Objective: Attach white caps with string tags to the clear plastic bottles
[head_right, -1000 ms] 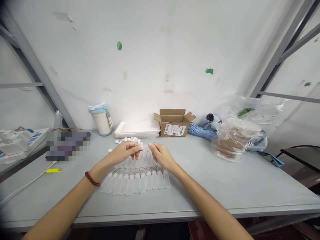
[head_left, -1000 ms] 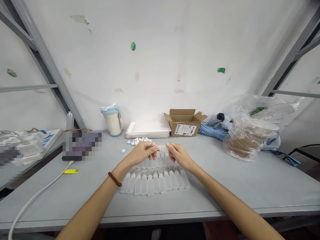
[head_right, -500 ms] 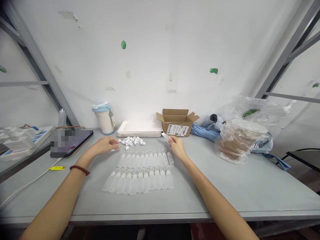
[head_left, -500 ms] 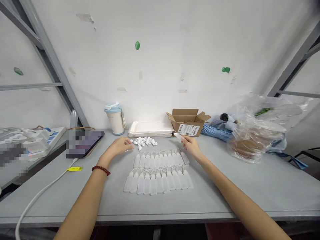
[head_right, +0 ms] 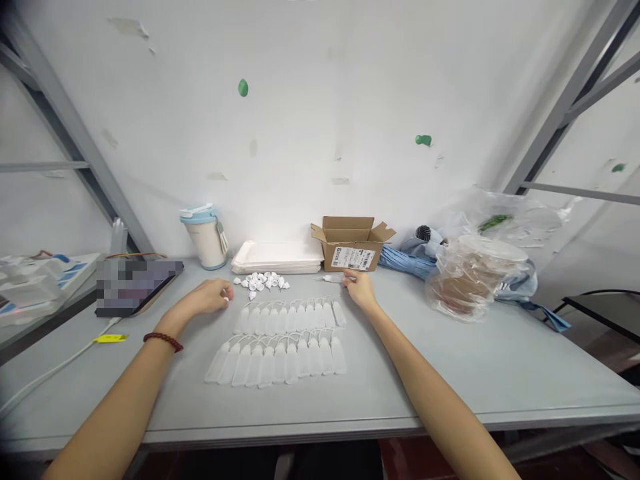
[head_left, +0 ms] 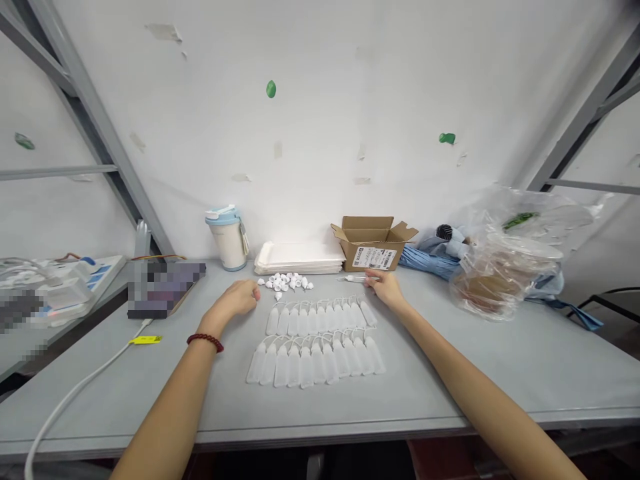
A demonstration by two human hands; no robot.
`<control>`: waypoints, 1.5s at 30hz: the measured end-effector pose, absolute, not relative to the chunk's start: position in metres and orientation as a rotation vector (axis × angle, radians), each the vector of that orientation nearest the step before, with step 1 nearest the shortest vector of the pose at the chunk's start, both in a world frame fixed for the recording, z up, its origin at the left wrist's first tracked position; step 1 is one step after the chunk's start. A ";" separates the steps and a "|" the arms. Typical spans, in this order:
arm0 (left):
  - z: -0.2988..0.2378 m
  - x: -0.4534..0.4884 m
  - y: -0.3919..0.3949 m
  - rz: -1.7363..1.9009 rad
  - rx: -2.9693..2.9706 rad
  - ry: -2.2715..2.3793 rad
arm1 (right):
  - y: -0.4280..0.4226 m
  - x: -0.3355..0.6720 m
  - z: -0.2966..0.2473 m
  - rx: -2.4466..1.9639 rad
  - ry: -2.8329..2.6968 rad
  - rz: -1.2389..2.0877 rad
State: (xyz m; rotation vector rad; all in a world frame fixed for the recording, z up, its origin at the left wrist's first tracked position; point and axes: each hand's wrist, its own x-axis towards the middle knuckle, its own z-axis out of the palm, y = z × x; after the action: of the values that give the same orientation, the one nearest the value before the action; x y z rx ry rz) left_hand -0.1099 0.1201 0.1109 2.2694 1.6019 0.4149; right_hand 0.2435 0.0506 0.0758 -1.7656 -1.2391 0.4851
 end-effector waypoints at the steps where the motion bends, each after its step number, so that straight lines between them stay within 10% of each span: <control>1: 0.112 -0.109 0.119 0.416 2.273 1.595 | 0.050 0.243 0.076 -1.765 -1.233 0.494; 25: 0.130 -0.050 0.072 0.800 1.418 0.853 | 0.002 0.234 0.132 -1.960 -1.843 1.091; 45: 0.137 -0.042 0.061 0.788 1.288 0.701 | 0.003 0.209 0.134 -1.373 -1.493 0.801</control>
State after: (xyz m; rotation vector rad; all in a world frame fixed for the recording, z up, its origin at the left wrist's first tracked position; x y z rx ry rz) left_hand -0.0420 0.0608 0.1372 1.2878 0.7015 0.7878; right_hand 0.2086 0.0034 0.1340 -1.3727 -1.4931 0.8011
